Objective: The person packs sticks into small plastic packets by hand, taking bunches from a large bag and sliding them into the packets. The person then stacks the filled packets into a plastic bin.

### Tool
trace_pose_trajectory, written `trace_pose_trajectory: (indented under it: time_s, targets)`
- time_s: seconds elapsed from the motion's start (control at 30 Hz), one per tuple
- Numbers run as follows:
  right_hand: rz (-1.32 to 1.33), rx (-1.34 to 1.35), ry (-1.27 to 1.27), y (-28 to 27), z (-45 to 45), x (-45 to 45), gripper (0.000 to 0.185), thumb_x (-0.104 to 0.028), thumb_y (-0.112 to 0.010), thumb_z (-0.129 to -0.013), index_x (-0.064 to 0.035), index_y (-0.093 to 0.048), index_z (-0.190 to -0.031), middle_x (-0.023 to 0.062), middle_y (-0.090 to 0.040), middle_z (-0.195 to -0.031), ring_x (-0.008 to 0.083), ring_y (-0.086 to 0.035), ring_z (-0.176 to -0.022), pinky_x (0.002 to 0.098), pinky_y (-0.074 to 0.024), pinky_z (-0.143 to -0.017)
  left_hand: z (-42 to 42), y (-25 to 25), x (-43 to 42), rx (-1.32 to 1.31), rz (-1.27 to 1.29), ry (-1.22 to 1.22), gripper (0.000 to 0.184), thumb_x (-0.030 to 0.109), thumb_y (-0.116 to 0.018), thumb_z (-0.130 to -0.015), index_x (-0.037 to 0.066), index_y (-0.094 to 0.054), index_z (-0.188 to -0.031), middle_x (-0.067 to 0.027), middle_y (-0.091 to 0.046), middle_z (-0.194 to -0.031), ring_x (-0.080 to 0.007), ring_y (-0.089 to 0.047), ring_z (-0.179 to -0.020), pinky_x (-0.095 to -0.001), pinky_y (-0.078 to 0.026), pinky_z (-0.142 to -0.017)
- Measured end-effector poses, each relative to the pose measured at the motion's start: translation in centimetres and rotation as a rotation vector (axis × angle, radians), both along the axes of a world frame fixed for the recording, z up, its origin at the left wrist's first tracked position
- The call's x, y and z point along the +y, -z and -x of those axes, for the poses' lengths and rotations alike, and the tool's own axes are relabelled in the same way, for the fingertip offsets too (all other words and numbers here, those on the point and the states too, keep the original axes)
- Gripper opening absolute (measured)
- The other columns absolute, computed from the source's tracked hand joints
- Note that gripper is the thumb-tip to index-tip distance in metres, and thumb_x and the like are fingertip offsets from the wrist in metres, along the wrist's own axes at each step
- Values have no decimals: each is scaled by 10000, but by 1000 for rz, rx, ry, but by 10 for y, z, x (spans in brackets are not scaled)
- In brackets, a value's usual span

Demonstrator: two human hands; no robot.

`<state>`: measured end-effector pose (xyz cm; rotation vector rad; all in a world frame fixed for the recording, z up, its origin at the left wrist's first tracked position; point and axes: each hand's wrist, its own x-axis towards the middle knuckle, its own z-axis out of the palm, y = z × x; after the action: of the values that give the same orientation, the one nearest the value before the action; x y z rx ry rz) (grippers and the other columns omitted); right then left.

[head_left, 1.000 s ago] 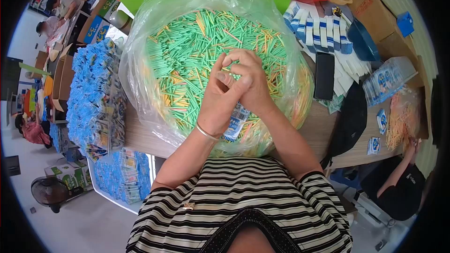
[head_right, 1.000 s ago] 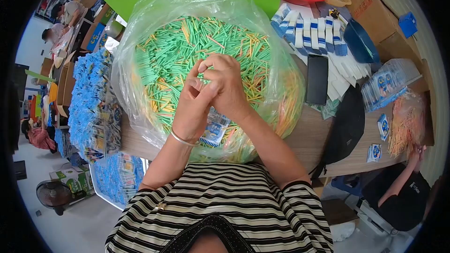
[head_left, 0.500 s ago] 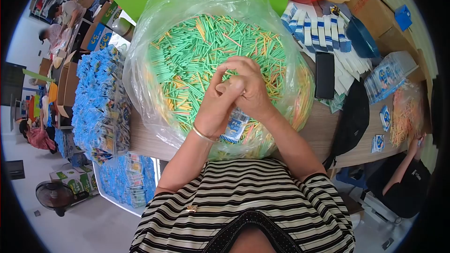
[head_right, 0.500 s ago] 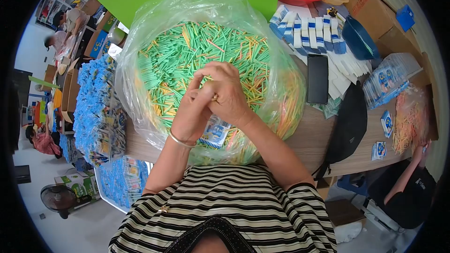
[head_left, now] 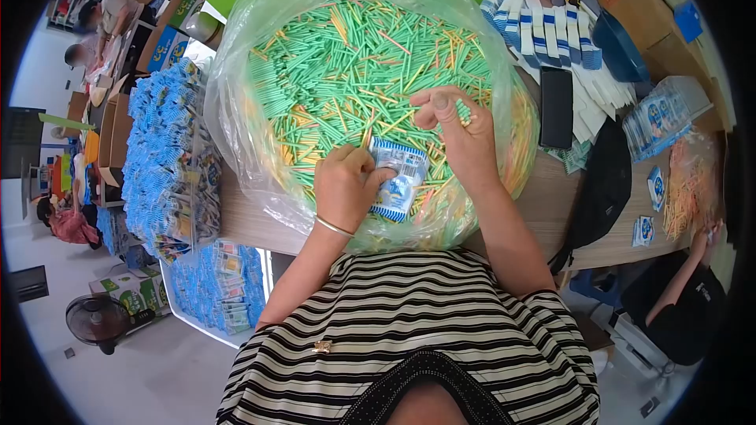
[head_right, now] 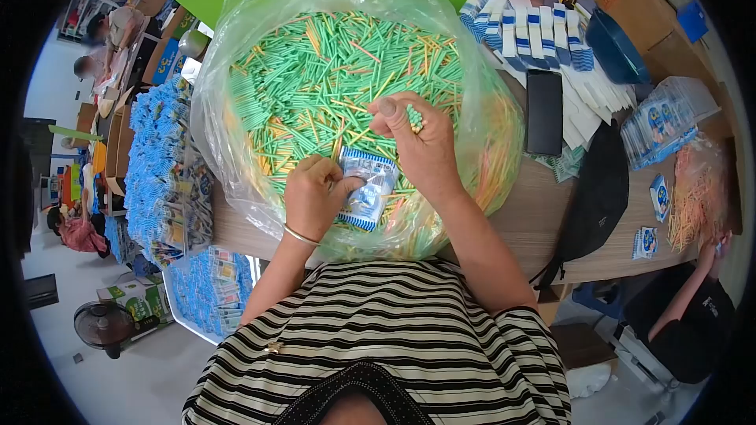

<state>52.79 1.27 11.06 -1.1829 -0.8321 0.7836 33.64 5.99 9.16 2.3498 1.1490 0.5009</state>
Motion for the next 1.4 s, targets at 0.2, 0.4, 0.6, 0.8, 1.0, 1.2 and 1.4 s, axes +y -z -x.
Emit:
trace_pose_trajectory:
  time_s: [0.2, 0.4, 0.6, 0.8, 1.0, 1.2, 1.4]
  targets:
    - [130, -262, 10, 7, -10, -9, 318, -288, -603, -1010, 17, -691, -1010, 66, -700, -901, 118, -637, -792, 298, -494, -707, 1, -14, -10, -38, -526, 9, 173, 135, -811, -741, 76, -660, -801, -19, -654, -816, -244, -584, -792, -372, -424, -727]
    - [261, -558, -208, 9, 1, -12, 194, -207, -689, -919, -31, -685, -999, 110, -694, -841, 225, -660, -735, 351, -477, -642, 5, -13, -10, -166, -465, 29, 126, 70, -774, -793, 68, -668, -860, -32, -667, -880, -243, -602, -804, -344, -441, -726]
    - [276, -843, -320, -3, -1, -12, 153, -184, -714, -862, -76, -683, -965, 131, -648, -757, 310, -626, -677, 383, -461, -606, 4, -13, -12, -420, 23, -68, 117, 65, -751, -846, 33, -690, -941, -69, -688, -926, -191, -618, -761, -302, -466, -652]
    - [163, -955, -366, -18, 1, -19, 139, -198, -679, -902, -74, -694, -965, 107, -649, -709, 292, -629, -647, 394, -458, -576, 13, -17, -1, -249, 497, 51, 108, 73, -753, -872, -17, -727, -925, -28, -705, -808, -55, -564, -705, -242, -451, -606]
    - [286, -207, -188, -23, -5, -11, 311, -298, -564, -1011, -30, -721, -1005, 81, -704, -789, 212, -658, -740, 380, -492, -672, 3, 2, -5, -461, 496, -41, 141, 78, -804, -819, -13, -709, -769, -18, -647, -645, -48, -490, -591, -233, -422, -540]
    - [53, 275, -274, -30, 20, -1, 553, -431, -427, -1057, 39, -717, -1029, 120, -706, -974, 183, -612, -990, 357, -445, -932, -4, 1, -3, -470, 611, -73, 96, 48, -806, -817, 2, -723, -803, 24, -677, -721, -24, -521, -652, -203, -424, -579]
    - [190, 173, -223, -19, 24, 1, 577, -436, -405, -1061, 47, -718, -1019, 129, -708, -1014, 195, -603, -1040, 370, -428, -974, -7, -6, -7, -557, 604, -44, 129, 82, -827, -795, -7, -735, -789, -4, -648, -635, -33, -481, -588, -227, -419, -531]
